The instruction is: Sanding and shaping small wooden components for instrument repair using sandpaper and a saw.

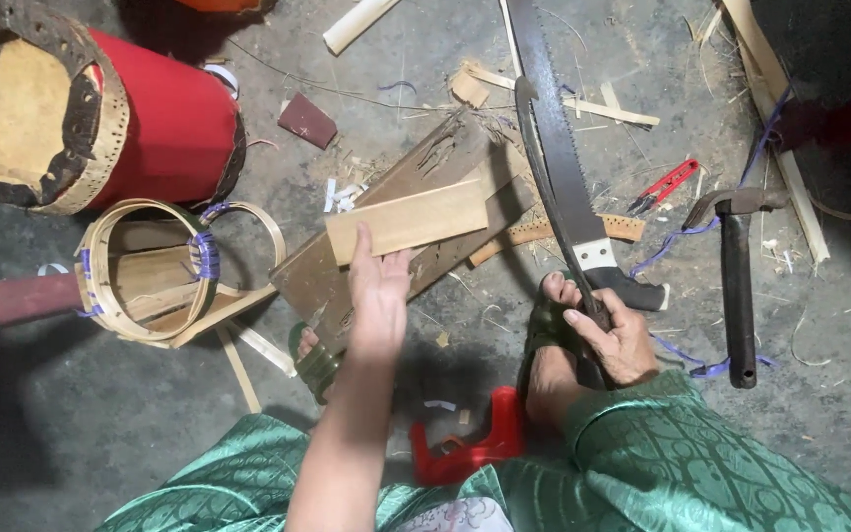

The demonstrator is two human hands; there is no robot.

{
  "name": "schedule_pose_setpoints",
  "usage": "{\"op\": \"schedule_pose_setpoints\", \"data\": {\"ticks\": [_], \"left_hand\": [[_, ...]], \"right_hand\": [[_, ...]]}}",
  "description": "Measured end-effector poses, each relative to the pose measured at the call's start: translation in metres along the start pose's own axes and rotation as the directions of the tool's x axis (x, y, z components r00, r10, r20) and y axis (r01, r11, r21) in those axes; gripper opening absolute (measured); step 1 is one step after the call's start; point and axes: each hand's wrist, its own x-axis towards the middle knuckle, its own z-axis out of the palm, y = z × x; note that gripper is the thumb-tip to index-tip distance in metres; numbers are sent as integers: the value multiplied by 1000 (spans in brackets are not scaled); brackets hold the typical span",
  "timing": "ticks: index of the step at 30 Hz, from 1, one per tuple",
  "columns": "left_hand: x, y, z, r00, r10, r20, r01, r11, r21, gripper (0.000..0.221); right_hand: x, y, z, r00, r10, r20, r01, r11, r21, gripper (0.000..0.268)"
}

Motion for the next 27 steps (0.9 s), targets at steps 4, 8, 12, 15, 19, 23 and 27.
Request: {"op": "schedule_pose_setpoints", "data": {"ticks": [4, 8, 12, 15, 19, 23, 27], "left_hand": [[-16, -13, -12, 998, 20, 54, -24, 997, 74, 82], [-11, -32, -33, 990, 144, -6, -138, 956, 260, 84], [-33, -57, -21, 840, 540, 46, -458, 663, 592, 74], [-5, -47, -4, 430, 571, 700, -812, -95, 576, 44], [2, -37, 32, 361, 236, 902, -771, -470, 431, 76], [26, -48, 27, 415, 91, 905, -650, -667, 365, 71], [31, -57, 21, 243, 133, 961, -661, -703, 265, 65]], "right_hand": [[2, 0, -1, 1000, 17, 0, -17, 1000, 18, 18], [3, -1, 1, 997, 80, 21, -82, 990, 111, 15], [-1, -8, 3, 991, 128, 47, -136, 962, 238, 15], [3, 5, -3, 988, 142, 56, -151, 960, 237, 20], [-2, 5, -3, 983, 174, 52, -181, 935, 305, 27], [-4, -10, -6, 987, 158, 43, -163, 963, 213, 37], [-2, -8, -5, 992, 120, 32, -123, 988, 91, 41]]}}
